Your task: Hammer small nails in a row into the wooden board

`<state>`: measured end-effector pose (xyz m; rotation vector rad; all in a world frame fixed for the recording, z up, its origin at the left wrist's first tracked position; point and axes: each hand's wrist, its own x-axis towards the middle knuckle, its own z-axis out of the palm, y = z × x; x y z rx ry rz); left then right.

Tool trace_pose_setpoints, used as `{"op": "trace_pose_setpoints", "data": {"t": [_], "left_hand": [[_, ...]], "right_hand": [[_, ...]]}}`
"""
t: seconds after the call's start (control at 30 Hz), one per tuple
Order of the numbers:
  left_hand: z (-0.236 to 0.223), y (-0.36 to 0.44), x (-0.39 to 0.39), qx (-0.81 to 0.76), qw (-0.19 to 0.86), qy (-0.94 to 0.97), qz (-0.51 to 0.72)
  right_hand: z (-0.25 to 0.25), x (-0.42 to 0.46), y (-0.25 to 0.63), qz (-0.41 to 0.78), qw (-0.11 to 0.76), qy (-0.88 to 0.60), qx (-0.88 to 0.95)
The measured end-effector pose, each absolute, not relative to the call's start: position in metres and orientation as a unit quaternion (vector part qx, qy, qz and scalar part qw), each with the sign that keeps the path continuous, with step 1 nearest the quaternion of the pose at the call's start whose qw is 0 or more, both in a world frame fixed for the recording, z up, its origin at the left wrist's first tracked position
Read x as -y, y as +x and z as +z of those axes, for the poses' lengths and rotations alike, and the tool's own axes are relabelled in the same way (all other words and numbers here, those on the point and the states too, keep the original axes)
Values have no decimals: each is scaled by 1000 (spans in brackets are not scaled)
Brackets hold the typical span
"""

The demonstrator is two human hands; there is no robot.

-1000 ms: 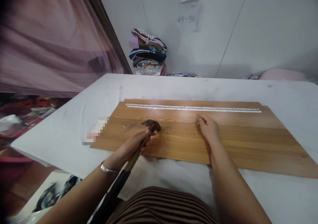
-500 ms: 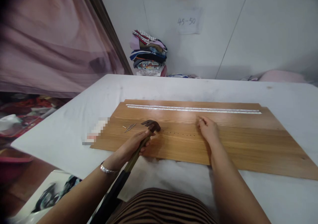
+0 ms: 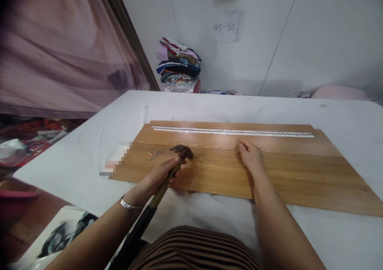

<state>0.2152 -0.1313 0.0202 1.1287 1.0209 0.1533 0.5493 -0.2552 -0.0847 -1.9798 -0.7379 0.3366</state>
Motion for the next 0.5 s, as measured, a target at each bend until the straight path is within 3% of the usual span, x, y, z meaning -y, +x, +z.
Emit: {"op": "trace_pose_setpoints", "data": {"t": [0.5], "left_hand": [[23, 216, 132, -467, 723, 504, 76]], "right_hand": [[-86, 256, 550, 126, 486, -809, 305]]}}
